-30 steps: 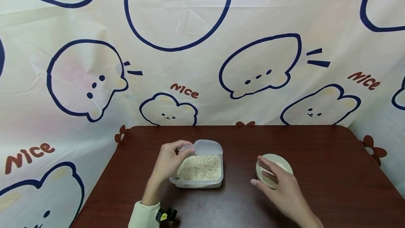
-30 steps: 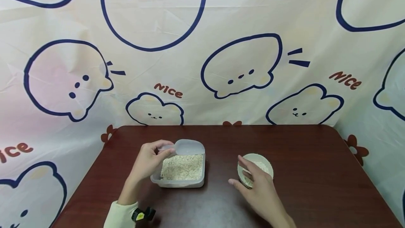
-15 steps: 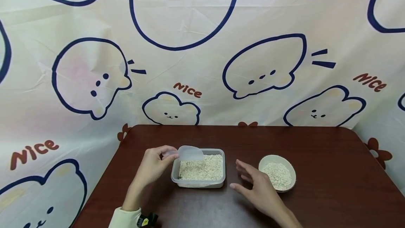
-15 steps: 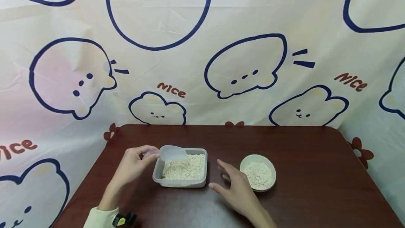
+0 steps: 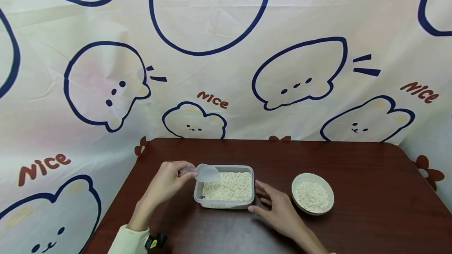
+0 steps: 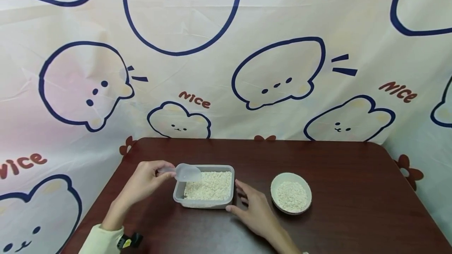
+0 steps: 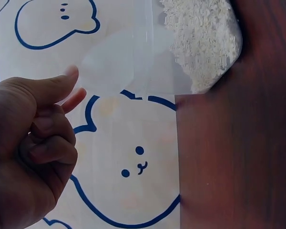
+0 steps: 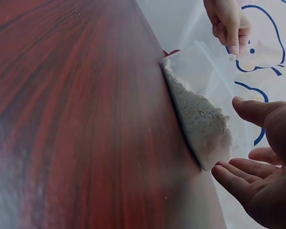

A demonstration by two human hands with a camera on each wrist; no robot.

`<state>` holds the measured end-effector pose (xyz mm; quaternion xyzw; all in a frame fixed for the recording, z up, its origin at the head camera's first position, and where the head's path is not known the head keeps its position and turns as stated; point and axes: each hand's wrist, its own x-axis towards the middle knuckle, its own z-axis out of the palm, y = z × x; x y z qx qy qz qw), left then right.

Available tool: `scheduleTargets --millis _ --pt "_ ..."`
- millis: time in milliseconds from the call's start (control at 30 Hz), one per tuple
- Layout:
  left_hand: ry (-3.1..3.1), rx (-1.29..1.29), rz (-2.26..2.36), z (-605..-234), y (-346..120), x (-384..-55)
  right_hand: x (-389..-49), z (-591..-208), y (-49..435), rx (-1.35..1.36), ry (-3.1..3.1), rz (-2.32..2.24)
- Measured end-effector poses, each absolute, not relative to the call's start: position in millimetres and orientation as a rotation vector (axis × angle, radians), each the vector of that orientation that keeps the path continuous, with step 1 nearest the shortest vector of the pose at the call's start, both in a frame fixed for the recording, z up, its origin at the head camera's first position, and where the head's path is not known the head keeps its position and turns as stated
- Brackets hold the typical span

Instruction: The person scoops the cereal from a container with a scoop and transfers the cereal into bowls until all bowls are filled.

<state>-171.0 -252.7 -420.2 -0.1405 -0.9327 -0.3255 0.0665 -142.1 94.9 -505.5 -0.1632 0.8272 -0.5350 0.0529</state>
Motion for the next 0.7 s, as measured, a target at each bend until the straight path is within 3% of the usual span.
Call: scheduleTargets --millis 267,700 --pt "-2.893 -0.431 -0.919 -421.9 -245.5 -174.7 -142.2 -509.2 90.5 -0.531 2.525 -1.664" --pt "-2.785 -0.588 -1.221 -458.4 -221.1 -179.2 -143.4 -514.1 83.9 -0.447 2.48 -1.743"
